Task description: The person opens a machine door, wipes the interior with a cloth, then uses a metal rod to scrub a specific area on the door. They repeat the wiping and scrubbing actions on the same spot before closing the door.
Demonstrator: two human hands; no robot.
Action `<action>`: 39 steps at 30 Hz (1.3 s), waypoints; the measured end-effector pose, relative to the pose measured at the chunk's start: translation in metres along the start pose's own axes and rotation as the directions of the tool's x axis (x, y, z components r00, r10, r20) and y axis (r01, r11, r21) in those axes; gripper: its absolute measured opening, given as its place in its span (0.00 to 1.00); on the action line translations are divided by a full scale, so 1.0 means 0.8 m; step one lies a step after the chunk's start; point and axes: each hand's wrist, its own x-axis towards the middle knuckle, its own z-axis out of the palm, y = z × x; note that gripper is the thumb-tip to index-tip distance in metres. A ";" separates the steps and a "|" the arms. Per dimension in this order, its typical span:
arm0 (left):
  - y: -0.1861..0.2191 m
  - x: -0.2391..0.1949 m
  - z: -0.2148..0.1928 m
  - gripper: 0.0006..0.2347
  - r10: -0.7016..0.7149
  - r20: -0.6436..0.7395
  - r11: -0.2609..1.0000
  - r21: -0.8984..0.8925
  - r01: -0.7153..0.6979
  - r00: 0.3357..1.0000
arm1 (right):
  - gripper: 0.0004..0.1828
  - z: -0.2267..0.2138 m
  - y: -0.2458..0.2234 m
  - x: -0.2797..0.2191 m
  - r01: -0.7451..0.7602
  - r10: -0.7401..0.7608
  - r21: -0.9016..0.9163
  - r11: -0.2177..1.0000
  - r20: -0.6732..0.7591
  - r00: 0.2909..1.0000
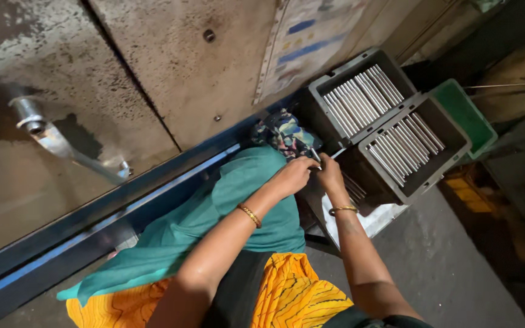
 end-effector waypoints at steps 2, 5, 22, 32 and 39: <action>-0.005 0.002 0.003 0.13 -0.018 -0.031 0.996 -0.084 0.015 0.999 | 0.15 0.002 -0.008 0.000 0.007 -0.007 -0.040 0.999 -0.004 1.000; -0.011 0.002 0.003 0.12 -0.008 -0.072 0.992 -0.127 -0.001 0.997 | 0.15 0.001 -0.025 -0.002 -0.025 0.026 -0.142 0.990 0.001 1.000; -0.018 -0.011 -0.004 0.13 0.057 -0.142 0.990 -0.119 -0.074 0.988 | 0.21 0.004 -0.017 -0.037 -0.039 0.042 0.048 0.998 -0.048 0.998; -0.061 0.009 0.011 0.14 -0.256 -0.176 0.914 -0.365 0.178 0.951 | 0.15 -0.045 -0.116 -0.033 0.056 0.085 0.807 0.587 -0.130 0.988; -0.082 0.009 0.004 0.06 -0.366 0.060 0.178 -0.975 0.133 0.929 | 0.09 -0.065 -0.156 -0.050 0.109 -0.193 0.659 0.744 0.055 0.980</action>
